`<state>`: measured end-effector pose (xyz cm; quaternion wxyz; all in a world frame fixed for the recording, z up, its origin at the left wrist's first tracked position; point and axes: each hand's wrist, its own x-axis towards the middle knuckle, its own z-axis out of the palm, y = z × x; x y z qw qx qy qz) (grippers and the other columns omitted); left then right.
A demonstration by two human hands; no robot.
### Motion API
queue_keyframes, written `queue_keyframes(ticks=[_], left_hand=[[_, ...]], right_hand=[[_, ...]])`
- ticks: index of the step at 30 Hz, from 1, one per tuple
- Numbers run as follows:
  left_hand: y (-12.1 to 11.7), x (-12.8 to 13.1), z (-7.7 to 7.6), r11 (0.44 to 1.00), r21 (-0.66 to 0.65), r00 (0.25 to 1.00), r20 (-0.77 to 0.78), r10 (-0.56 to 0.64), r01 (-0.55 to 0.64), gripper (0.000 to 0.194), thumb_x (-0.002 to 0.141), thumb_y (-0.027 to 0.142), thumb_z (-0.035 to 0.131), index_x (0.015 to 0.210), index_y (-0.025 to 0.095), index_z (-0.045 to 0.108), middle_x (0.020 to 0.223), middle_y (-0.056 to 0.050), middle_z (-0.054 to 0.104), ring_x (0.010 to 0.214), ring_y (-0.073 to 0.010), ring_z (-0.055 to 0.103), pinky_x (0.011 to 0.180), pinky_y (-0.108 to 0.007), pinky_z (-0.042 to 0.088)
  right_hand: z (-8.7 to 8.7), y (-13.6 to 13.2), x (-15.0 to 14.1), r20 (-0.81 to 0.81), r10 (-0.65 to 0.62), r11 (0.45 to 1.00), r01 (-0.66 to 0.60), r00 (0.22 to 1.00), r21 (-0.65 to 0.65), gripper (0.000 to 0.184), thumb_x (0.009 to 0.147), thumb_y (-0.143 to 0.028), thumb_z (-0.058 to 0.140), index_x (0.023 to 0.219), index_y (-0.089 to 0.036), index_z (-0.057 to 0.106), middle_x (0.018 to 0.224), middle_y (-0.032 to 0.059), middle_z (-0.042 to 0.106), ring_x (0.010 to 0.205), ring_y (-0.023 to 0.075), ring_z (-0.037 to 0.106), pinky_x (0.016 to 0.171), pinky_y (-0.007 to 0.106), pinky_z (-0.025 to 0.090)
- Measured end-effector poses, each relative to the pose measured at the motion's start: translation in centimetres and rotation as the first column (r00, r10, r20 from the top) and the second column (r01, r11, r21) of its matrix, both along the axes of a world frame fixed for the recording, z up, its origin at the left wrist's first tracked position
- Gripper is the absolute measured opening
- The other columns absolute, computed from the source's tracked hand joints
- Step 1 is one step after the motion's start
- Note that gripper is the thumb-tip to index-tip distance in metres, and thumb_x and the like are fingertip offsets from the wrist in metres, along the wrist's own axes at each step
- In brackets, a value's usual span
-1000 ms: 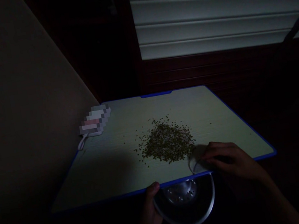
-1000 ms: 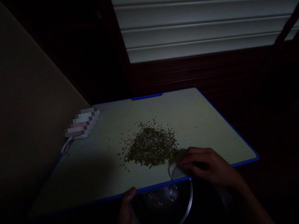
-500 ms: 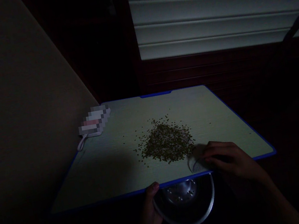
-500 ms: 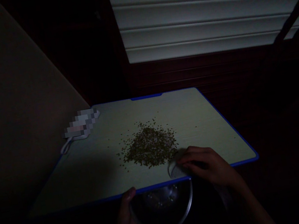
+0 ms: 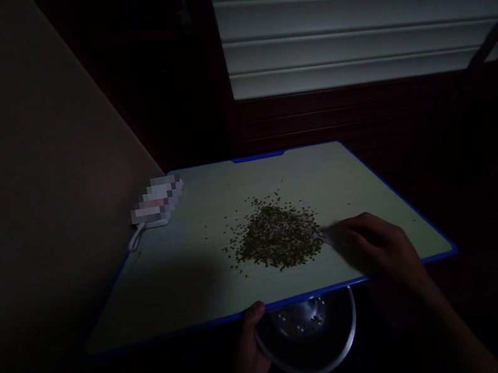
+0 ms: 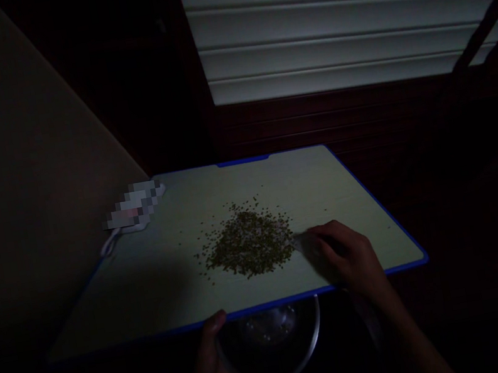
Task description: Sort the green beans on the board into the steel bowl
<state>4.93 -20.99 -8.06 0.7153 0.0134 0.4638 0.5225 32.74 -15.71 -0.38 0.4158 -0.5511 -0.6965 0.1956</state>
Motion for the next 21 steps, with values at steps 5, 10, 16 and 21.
queue_keyframes(ticks=[5, 10, 16, 21], left_hand=[[-0.12, -0.05, -0.09, 1.0, 0.019, 0.999, 0.034, 0.005, -0.005, 0.009, 0.069, 0.02, 0.073, 0.076, 0.014, 0.073, 0.071, -0.007, 0.079, 0.082, -0.0306, 0.074, 0.089, -0.045, 0.054], [-0.13, -0.07, 0.03, 1.0, 0.013, 0.999, 0.033, -0.002, 0.002, 0.005, 0.069, 0.019, 0.074, 0.073, 0.016, 0.072, 0.065, -0.003, 0.077, 0.068, -0.0258, 0.073, 0.084, -0.042, 0.055], [0.11, 0.07, 0.67, 1.0, 0.005, 1.0, 0.012, 0.025, -0.025, 0.007, 0.067, 0.018, 0.075, 0.062, 0.017, 0.069, 0.058, -0.001, 0.073, 0.059, -0.0222, 0.069, 0.081, -0.038, 0.055], [0.07, 0.05, 0.37, 0.999, 0.03, 0.999, 0.029, -0.027, 0.026, 0.014, 0.07, 0.023, 0.073, 0.078, 0.012, 0.074, 0.068, -0.007, 0.077, 0.076, -0.029, 0.073, 0.089, -0.043, 0.053]], right_hand=[[0.14, 0.11, -0.1, 0.08, 0.088, 0.996, -0.089, 0.993, 0.009, 0.02, 0.094, -0.026, 0.055, 0.109, -0.023, 0.068, 0.103, 0.0066, 0.07, 0.094, 0.0212, 0.065, 0.081, 0.033, 0.05], [0.29, 0.02, -0.29, 0.067, 0.165, 0.986, -0.165, 0.984, 0.0, 0.023, 0.094, -0.026, 0.055, 0.114, -0.024, 0.067, 0.105, 0.0068, 0.07, 0.096, 0.0212, 0.065, 0.082, 0.033, 0.051], [0.12, -0.46, -0.32, -0.007, 0.25, 0.968, -0.251, 0.968, -0.013, 0.021, 0.094, -0.025, 0.056, 0.111, -0.026, 0.068, 0.105, 0.0056, 0.07, 0.095, 0.0203, 0.065, 0.081, 0.033, 0.051], [-0.02, -0.35, 0.19, -0.051, 0.156, 0.987, -0.155, 0.986, 0.031, 0.014, 0.09, -0.024, 0.06, 0.102, -0.023, 0.069, 0.095, 0.0051, 0.069, 0.089, 0.0204, 0.064, 0.077, 0.031, 0.049]])
